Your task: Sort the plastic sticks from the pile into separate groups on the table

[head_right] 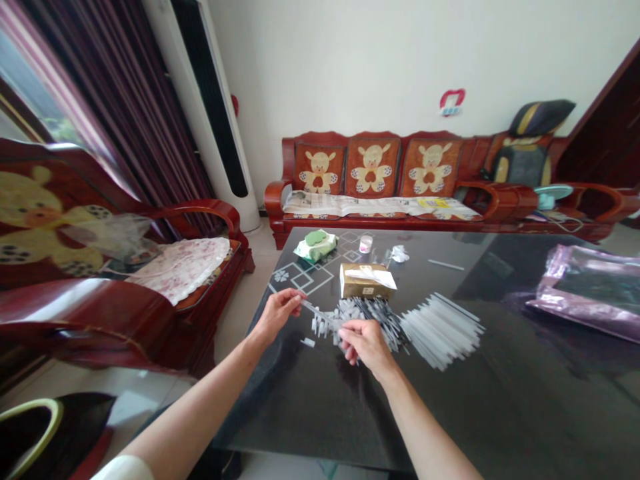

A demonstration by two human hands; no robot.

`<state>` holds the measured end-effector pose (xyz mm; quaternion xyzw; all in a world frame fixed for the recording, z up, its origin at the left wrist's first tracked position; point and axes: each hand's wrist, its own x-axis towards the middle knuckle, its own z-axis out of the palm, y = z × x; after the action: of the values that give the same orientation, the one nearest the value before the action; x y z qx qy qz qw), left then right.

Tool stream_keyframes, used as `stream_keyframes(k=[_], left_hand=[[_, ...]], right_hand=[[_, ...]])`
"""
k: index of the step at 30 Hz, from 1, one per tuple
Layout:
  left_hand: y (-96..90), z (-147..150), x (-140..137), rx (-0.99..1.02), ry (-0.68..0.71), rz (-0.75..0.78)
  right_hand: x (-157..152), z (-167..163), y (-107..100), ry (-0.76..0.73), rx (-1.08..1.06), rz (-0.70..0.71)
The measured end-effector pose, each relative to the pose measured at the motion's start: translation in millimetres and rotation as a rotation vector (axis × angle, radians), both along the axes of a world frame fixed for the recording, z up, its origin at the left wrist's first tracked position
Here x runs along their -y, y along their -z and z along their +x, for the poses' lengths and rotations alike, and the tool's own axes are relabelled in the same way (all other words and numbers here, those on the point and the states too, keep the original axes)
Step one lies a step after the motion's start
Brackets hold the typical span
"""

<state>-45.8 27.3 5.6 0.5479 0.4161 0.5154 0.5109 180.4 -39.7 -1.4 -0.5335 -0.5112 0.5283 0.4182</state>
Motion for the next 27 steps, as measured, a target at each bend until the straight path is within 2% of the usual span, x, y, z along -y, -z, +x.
stream_keyframes(k=[8, 15, 19, 27], left_hand=[[-2.5, 0, 2, 0.133, 0.001, -0.116], [-9.0, -9, -2, 0.097, 0.084, -0.046], [-9.5, -9, -4, 0.064, 0.061, -0.03], [-7.5, -6, -3, 0.123, 0.031, -0.098]], right_hand=[[5, -4, -3, -0.044, 0.02, -0.005], [9, -4, -11, -0.155, -0.065, -0.088], [10, -4, -11, -0.155, -0.057, -0.06], [8, -8, -4, -0.127, 0.012, 0.016]])
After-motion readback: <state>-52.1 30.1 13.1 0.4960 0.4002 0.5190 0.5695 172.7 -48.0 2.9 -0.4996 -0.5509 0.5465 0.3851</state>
